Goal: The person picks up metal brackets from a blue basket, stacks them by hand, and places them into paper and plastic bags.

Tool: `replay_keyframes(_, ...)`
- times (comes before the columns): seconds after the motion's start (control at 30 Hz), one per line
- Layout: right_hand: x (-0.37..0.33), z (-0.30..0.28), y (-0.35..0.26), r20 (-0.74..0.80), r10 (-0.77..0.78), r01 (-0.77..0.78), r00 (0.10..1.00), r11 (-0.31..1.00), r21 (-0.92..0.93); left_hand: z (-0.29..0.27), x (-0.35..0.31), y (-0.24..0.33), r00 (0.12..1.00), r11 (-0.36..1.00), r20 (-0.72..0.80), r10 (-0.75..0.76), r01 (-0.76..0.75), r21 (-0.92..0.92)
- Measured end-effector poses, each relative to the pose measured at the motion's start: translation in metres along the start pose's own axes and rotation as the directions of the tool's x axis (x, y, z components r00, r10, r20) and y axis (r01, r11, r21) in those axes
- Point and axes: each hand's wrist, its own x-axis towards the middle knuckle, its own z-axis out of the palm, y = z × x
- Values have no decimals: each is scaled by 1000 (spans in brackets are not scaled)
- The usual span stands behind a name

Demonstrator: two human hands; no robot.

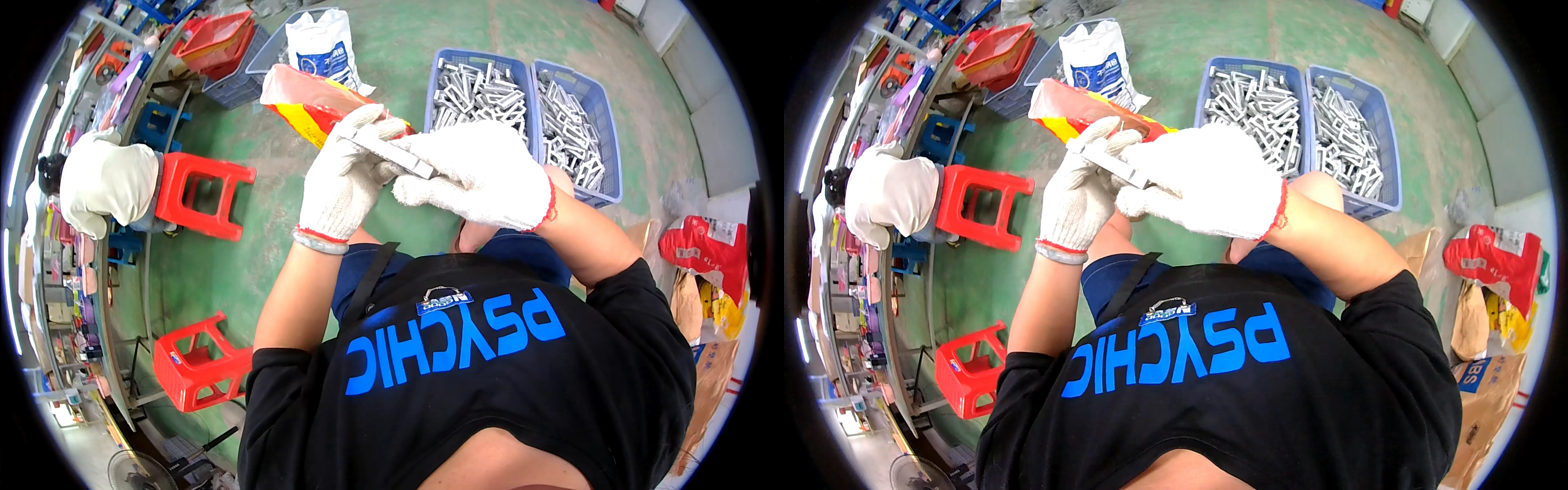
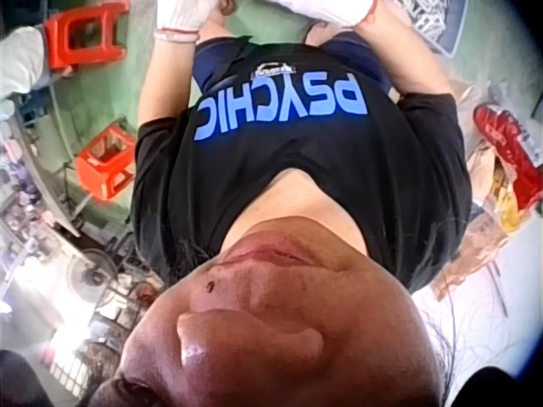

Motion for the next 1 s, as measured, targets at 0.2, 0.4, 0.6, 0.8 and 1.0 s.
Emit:
replay_keyframes(0.2,-16,-20,8,39,110,-109,993,994,-29,10,21,-15,991,994,73,-109,110,-14)
replay_keyframes(0.4,-73,-26,96,-287,247,-160,926,942,296,47,58,-50,937,937,121,-329,307,166)
replay_keyframes(0.6,-200,-49,154,-233,714,-732,660,681,13,39,62,-73,912,877,19,-410,388,284)
replay_keyframes(0.8,-329,23,186,156,971,-965,182,206,-160,20,56,-63,895,798,-142,-422,441,410)
replay_keyframes(1.0,-408,138,180,449,840,-867,-305,-440,234,17,62,-66,857,740,-178,-483,508,440)
